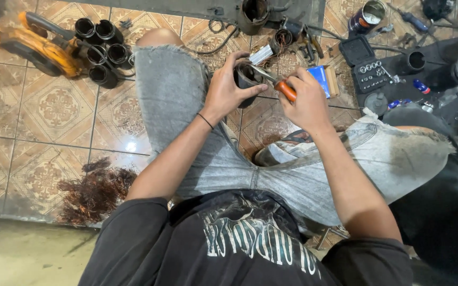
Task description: Disassembling a mechanical component by removing internal parts using pliers and a screwdriver.
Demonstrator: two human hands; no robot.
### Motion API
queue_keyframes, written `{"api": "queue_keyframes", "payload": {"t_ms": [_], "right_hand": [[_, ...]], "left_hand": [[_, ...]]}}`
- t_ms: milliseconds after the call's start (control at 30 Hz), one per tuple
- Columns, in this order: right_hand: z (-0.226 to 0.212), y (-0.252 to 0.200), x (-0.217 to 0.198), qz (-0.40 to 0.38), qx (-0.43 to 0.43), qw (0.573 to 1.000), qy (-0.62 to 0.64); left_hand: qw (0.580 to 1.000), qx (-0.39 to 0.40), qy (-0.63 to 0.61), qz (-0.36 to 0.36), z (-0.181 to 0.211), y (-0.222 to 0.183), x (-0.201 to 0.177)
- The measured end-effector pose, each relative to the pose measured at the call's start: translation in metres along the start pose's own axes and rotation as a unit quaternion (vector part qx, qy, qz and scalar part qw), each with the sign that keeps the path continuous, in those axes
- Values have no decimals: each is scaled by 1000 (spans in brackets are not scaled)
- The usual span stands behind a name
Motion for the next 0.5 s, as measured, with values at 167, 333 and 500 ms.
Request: {"api": "queue_keyframes", "payload": {"t_ms": [167,333,500], "right_hand": [[13,-1,-6,-36,10,999,16],[5,-3,-29,-86,-43,995,28],[-1,-3,-27,-109,-57,992,-27]], "left_hand": [[1000,26,0,12,7,3,-8],[998,62,-6,5,23,2,-15],[995,99,20,-26,24,1,-8]]}}
Point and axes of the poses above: each hand's wrist, its own y-axis towards the middle knuckle, its own x-axis out of the palm, z = x × y, the point moved 6 cm from there along y, towards the middle knuckle, and after that the axes turned 5 degrees about z, right-handed, at the moved point
